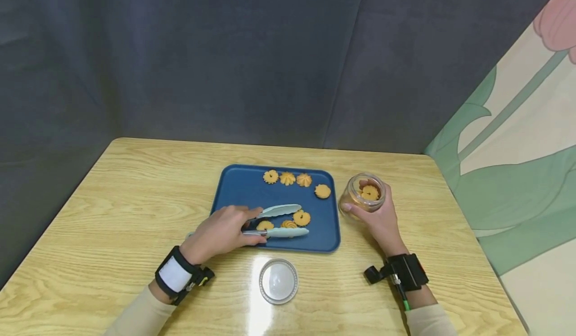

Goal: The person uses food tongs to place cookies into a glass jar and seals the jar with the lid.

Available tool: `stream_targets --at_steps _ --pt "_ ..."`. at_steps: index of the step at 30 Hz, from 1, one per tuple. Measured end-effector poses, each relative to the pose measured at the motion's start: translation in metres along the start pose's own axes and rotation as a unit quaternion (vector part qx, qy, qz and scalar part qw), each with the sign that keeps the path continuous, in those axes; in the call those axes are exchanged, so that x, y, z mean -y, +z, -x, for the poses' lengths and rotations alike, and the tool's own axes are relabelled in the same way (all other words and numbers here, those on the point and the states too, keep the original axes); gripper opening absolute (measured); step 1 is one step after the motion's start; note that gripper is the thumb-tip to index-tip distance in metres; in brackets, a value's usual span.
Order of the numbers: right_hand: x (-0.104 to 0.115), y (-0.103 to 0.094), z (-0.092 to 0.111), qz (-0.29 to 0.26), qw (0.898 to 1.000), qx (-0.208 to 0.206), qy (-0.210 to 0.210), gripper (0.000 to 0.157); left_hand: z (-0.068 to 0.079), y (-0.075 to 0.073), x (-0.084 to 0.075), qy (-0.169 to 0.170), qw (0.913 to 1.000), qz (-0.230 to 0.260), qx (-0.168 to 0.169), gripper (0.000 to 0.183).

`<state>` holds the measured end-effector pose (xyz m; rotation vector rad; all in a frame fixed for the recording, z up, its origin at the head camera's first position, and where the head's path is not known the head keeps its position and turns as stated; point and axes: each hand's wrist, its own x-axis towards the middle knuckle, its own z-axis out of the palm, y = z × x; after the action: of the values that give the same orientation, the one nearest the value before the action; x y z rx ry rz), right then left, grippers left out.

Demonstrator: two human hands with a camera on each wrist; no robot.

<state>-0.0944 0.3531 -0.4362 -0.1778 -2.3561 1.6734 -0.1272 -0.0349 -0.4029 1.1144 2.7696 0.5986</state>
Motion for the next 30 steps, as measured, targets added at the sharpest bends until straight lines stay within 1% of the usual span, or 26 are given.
stream_targets --at_steps 5,11,16,23,30 --pt "0.0 0.0 0.0 0.001 1.0 -0.001 -0.002 0.087 0.004 -0.001 0.0 0.012 0.9999 0.002 0.001 0.073" --pt "0.0 -0.001 0.0 0.002 1.0 0.0 -0.003 0.087 0.008 0.002 0.002 0.007 0.9999 0.002 0.008 0.072" --pt "-0.001 0.0 0.0 0.001 1.0 0.001 0.001 0.088 0.01 0.002 0.003 0.014 0.9998 -0.014 -0.004 0.071" --pt "-0.001 0.001 0.0 0.003 1.0 0.0 0.005 0.088 0.014 -0.001 0.006 0.018 0.9992 -0.03 -0.017 0.062" --pt "-0.001 0.001 0.0 0.0 1.0 -0.001 0.002 0.088 0.015 -0.001 0.006 0.036 0.9985 -0.035 -0.022 0.055"
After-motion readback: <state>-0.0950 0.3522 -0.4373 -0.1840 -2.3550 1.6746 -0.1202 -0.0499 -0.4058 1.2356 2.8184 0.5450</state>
